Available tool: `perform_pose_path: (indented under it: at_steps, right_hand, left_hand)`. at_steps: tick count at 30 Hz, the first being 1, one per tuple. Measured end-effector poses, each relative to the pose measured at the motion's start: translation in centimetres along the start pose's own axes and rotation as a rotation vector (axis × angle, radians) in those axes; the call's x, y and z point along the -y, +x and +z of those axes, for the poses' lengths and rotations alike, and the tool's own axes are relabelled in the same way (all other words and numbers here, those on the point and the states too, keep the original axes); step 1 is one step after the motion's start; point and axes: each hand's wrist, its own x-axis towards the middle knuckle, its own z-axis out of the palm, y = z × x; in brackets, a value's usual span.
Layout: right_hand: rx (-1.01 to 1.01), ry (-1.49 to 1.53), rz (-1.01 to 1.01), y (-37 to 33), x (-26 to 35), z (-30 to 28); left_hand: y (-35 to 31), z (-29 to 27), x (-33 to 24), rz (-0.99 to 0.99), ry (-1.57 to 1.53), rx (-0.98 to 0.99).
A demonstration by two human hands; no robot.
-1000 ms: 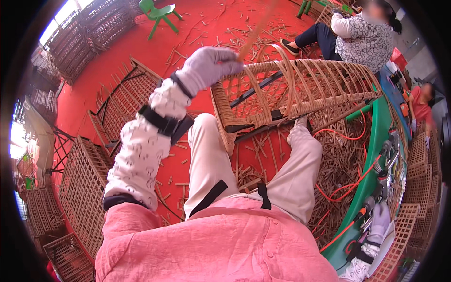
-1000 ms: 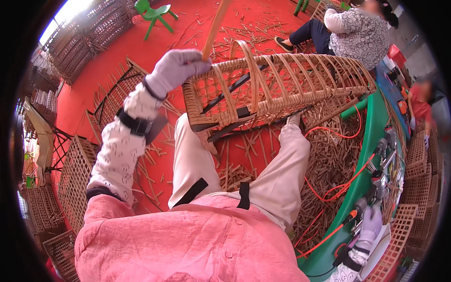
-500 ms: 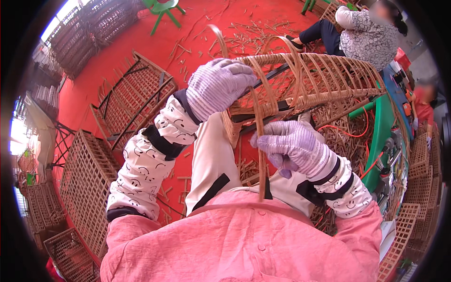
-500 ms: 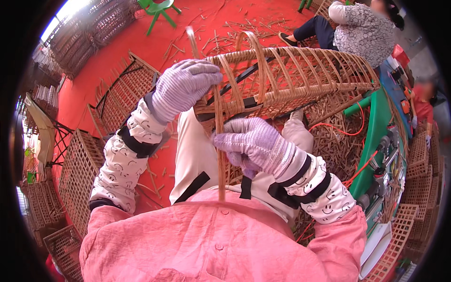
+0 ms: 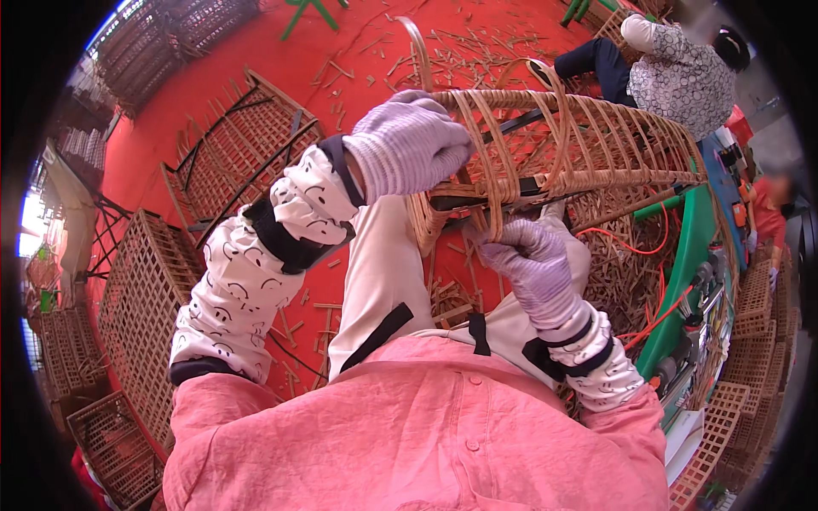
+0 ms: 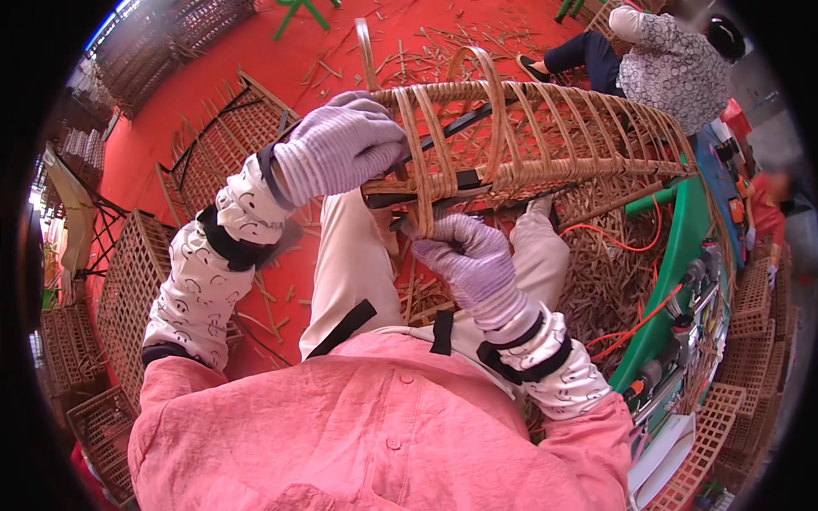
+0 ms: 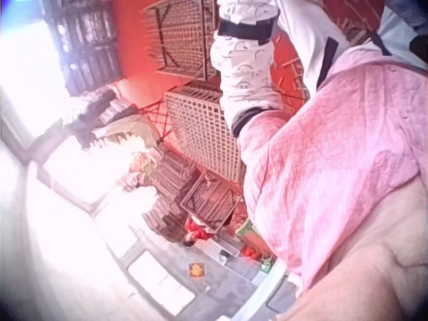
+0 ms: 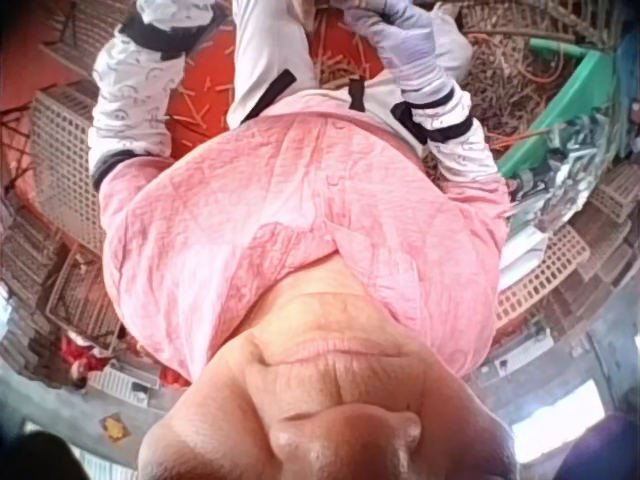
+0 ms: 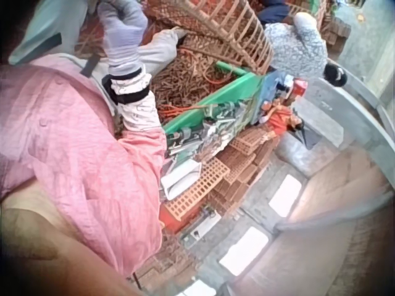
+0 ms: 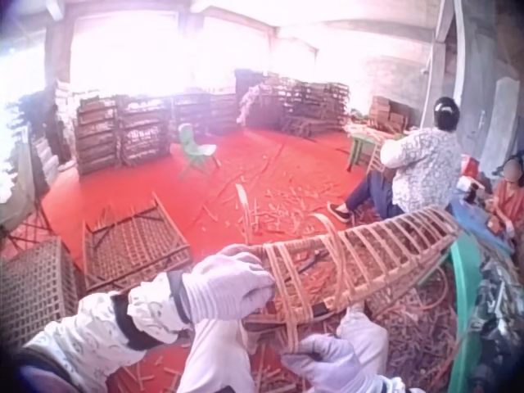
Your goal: The recorder is assembling a bamboo or rattan piece of furniture using manual wrapping and a pneumatic nailer.
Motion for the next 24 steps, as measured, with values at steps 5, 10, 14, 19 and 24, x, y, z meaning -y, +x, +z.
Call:
perform_pose_path:
  at_steps: [5, 10, 14, 19, 24]
  right_hand:
    - [-0.053, 0.083, -0.161, 0.7, -3.0, 1.0]
    - [-0.115, 0.278, -0.158, 1.3, -1.8, 1.5]
    - [-0.150, -0.132, -0.295, 0.7, -1.6, 0.8]
    - [-0.176, -0.327, -0.484, 1.1, 0.8, 0.2]
    - [-0.132, -0.249, -0.336, 1.8, 2.1, -0.1]
  left_hand:
    - [1.5, -1.0, -0.5, 0.044, 0.079, 0.276]
    - [0.9, -2.8, -2.9, -0.189, -0.082, 0.192]
    - [-1.4, -3.7, -6.1, -0.154, -0.293, -0.210]
    - [-5.1, -0.4, -9.0, -0.079, -0.379, -0.263]
    - [-6.9, 1.7, -8.2, 0.113, -0.369, -0.435]
